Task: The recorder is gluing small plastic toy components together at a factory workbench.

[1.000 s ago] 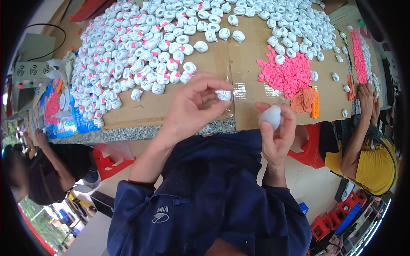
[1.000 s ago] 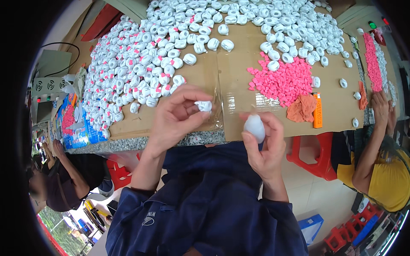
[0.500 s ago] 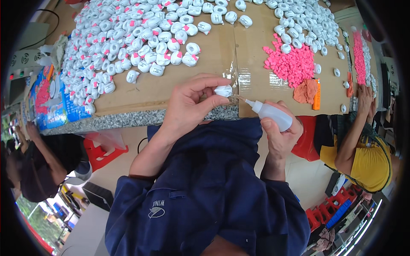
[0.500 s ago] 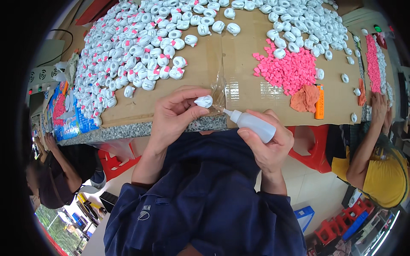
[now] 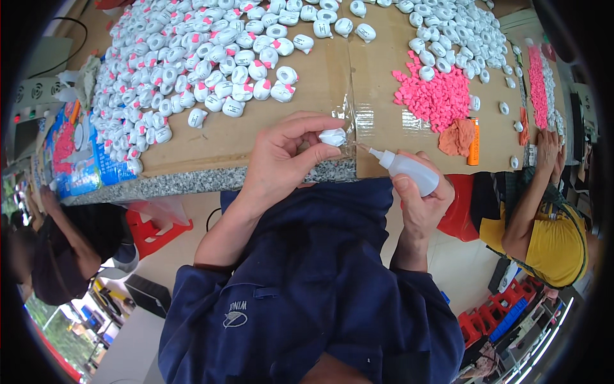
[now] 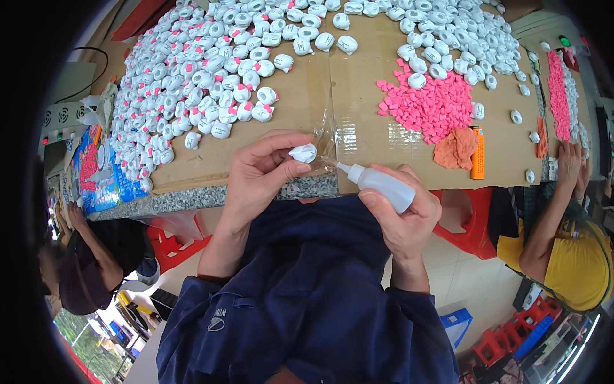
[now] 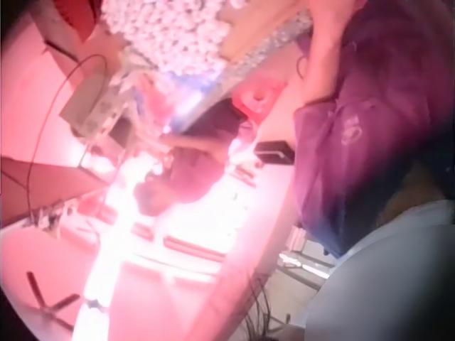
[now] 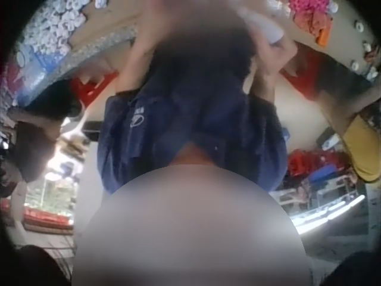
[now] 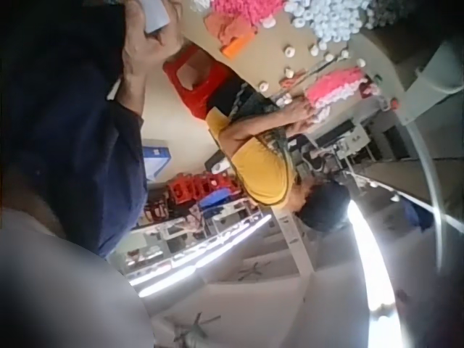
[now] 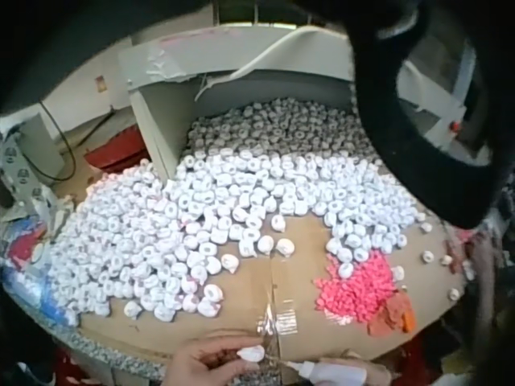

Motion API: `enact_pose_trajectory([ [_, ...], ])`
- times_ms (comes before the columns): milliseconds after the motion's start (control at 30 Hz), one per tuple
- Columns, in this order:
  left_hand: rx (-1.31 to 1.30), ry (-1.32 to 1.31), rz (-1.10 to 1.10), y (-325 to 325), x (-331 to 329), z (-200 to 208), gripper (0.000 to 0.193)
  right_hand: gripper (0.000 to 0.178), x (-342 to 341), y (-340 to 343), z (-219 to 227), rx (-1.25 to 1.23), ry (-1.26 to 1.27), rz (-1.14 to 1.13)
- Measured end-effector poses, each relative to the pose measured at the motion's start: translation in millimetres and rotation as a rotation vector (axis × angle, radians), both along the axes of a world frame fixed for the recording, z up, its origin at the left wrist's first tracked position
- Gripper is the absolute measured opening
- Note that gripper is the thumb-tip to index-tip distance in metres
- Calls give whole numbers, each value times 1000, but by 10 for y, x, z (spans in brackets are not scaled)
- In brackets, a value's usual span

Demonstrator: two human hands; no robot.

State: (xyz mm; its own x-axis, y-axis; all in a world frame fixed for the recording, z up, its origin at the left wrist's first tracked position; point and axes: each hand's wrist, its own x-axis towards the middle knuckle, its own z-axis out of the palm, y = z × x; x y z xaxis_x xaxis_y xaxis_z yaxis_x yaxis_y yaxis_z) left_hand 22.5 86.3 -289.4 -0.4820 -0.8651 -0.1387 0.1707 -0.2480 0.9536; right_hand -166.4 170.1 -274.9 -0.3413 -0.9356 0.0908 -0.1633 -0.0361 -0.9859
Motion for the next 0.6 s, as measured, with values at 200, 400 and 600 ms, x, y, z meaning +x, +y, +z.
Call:
enact_pose_trajectory([
  [200,-4,-11,11,3,-1,-1,33,31,-11,5,-6,-7,14,40],
  [400,-65,-10,-6,12,-11,-15,32,34,-46,7,-73,-83,-137,-65],
  [600,34,38,34,140,2,4,34,35,-67,-189,-230,-104,-31,-35],
])
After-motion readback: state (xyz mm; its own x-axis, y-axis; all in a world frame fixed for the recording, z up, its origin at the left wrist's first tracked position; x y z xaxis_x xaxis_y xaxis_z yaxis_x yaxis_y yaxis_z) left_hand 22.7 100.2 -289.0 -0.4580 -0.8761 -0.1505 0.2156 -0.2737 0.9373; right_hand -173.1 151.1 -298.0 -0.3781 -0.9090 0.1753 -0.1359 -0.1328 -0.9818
